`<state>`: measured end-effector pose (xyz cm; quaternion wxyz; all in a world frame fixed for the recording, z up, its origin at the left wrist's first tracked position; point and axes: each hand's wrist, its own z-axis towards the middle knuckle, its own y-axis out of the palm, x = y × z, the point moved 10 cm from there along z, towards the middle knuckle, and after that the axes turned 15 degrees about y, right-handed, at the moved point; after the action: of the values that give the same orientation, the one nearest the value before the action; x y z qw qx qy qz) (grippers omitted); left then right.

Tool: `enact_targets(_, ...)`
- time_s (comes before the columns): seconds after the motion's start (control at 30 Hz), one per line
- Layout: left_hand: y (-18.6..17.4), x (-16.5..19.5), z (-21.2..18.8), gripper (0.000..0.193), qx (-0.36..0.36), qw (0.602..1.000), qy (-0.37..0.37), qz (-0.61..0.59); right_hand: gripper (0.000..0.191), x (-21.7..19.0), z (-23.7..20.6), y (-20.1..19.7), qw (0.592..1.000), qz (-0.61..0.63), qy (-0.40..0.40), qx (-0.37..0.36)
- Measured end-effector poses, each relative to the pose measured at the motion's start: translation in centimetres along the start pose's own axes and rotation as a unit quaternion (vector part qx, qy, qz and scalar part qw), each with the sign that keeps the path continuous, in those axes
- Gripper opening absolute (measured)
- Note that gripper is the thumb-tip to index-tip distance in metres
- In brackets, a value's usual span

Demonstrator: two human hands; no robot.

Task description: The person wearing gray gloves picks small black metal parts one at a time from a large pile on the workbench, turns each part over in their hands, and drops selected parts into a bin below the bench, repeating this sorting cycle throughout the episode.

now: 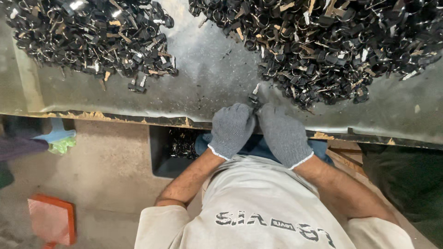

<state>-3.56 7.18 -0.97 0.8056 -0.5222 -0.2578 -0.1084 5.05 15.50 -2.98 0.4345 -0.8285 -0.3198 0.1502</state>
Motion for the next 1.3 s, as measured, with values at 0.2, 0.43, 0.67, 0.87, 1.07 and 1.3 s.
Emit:
enact_targets(0.2, -0.5, 0.2, 0.2, 0.014, 0.003, 1.000, 0.001, 0.007, 0.043, -1.2, -3.5, -7.7, 0.897, 0.132, -0.208, 0.367)
enact_targets(0.43, -1.3, 0.0, 1.3, 0.010, 0.011, 0.999, 0.018, -0.035, 0.018, -0.3, -0.2, -2.7, 0.973, 0.044, -0.112, 0.195)
enact_targets(0.67, -0.5, -0.3, 0.9, 0.011, -0.010, 1.000, 0.002, 0.016, 0.032, 0.5, 0.0, -4.3, 0.954, 0.204, -0.146, 0.163)
enact_targets(0.87, -0.2, 0.1, 0.7, 0.010, -0.019, 1.000, 0.009, 0.022, 0.012, 0.1, -1.4, -3.6, 0.968, 0.065, -0.104, 0.217)
enact_targets(1.07, -0.8, -0.1, 1.2, 0.014, -0.025, 0.999, 0.014, 0.014, 0.017, 0.5, -0.8, -3.5, 0.964, 0.118, -0.116, 0.209)
enact_targets(1.3, -7.7, -1.0, 2.0, 0.008, 0.132, 0.988, -0.019, 0.076, 0.050, 0.4, -2.0, -3.3, 0.941, 0.183, -0.132, 0.254)
